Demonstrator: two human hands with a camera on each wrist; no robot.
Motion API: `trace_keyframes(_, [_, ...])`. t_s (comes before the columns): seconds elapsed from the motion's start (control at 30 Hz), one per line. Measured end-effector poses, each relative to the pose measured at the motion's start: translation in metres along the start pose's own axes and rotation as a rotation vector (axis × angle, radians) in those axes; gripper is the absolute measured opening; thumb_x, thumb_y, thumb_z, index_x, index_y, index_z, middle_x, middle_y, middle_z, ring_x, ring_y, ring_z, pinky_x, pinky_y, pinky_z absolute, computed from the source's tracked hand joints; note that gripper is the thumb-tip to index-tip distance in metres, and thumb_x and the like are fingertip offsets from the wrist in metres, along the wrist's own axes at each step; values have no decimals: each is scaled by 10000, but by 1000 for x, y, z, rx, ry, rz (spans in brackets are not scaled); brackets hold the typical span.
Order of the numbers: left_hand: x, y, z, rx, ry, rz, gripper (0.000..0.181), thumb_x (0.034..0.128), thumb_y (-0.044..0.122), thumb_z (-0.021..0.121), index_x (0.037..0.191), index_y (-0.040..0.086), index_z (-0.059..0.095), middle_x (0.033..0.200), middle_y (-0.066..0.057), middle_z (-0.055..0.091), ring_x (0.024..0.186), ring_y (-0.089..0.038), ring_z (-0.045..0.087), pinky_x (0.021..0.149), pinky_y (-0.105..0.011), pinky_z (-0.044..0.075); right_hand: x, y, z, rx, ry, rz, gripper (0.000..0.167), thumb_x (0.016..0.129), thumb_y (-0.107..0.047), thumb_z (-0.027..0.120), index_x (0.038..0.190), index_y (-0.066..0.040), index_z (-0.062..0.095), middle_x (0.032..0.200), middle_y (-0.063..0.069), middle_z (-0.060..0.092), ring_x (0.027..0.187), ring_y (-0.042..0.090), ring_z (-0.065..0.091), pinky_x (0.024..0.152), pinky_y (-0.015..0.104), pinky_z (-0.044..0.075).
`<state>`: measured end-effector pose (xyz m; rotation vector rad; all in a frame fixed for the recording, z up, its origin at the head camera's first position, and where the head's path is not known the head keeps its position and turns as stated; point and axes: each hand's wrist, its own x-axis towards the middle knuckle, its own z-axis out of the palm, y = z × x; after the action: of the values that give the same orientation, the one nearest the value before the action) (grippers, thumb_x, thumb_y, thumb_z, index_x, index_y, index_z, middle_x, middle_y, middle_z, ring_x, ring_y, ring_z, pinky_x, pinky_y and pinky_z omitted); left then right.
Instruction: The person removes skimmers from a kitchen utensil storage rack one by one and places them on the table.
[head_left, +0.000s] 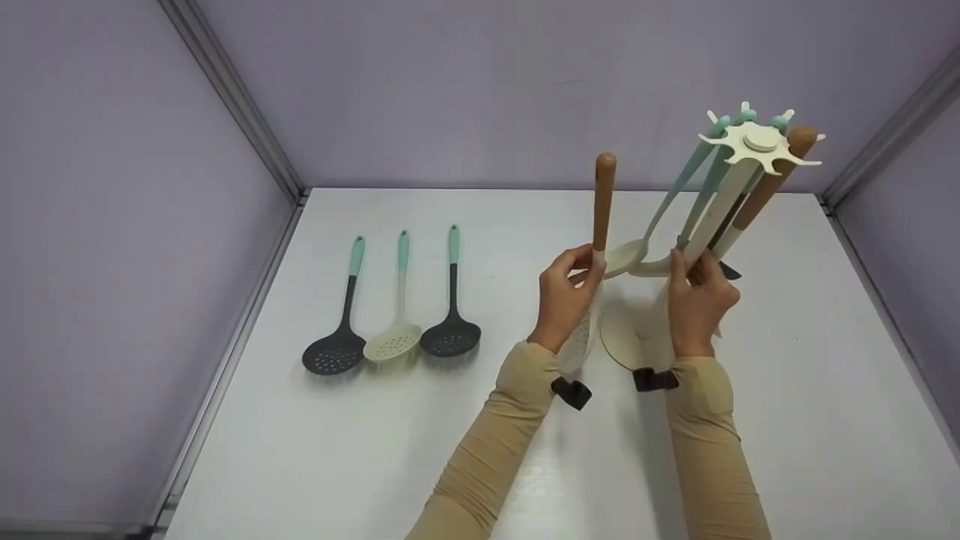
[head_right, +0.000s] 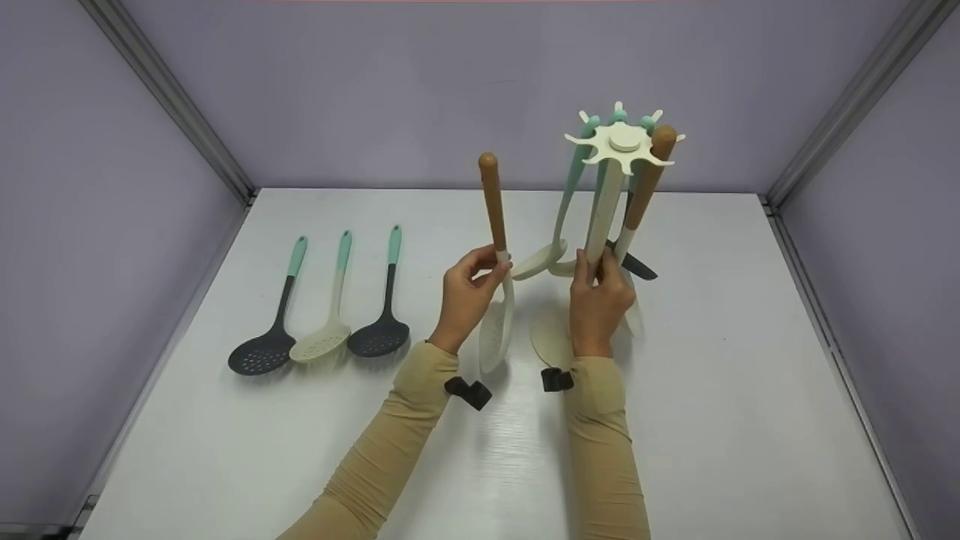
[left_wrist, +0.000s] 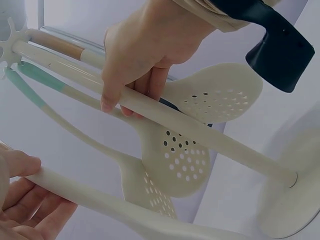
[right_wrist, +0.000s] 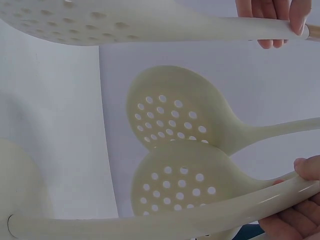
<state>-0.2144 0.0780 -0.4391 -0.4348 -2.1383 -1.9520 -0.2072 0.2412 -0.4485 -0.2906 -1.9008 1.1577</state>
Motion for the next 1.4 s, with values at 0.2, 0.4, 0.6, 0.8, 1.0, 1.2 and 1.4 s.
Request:
trace_keyframes(0.2, [-2,-3,-5,29,20,-7,289,927,116,633,1168,-45,624,1086,-195,676,1014,-262,680,864,-197,574,0,-1,1,13,-9,-15,269,877,-133,699,1013,99,673,925,279,725,745,-281,531,704,-42,446])
trace_keyframes(0.4, [-1,-7,-9,17,45,-27,285,910,106,656,1147,-51,634,1065,-205,684,996,-275,688,850,-204,580,-1,-3,1,15,1,-21,259,873,-143,707,988,88,683,905,267,731,737,-275,521,698,-37,449])
trace_keyframes(0.6, [0,-10,-14,18,55,-40,290,903,117,665,1141,-47,637,1058,-196,687,992,-259,686,851,-226,586,0,-3,0,23,6,-17,263,871,-157,713,991,76,694,906,255,735,731,-272,525,689,-38,446])
trace_keyframes(0.8, [-1,-14,-18,18,69,-39,293,890,113,680,1125,-57,638,1044,-207,688,980,-271,689,839,-239,592,1,-2,-1,19,-3,-20,260,871,-133,708,999,92,682,912,268,729,737,-277,536,691,-41,443])
trace_keyframes(1.0, [0,-15,-22,48,79,-50,305,887,137,687,1130,-41,641,1054,-190,694,981,-249,691,827,-204,586,0,0,-1,20,-10,-13,257,872,-118,703,1010,97,677,931,279,724,746,-286,531,698,-44,443])
trace_keyframes(1.2, [0,-18,-25,36,88,-63,298,881,133,694,1121,-36,647,1046,-192,698,976,-256,693,819,-191,583,0,0,-2,23,-19,-6,262,877,-132,701,1013,91,676,941,276,725,750,-281,531,706,-39,447])
trace_keyframes(1.4, [1,-20,-29,30,103,-73,293,875,134,702,1112,-30,653,1036,-188,698,967,-251,688,822,-223,590,0,0,-2,20,-20,11,259,882,-132,695,1021,86,681,952,265,729,754,-270,540,706,-34,450])
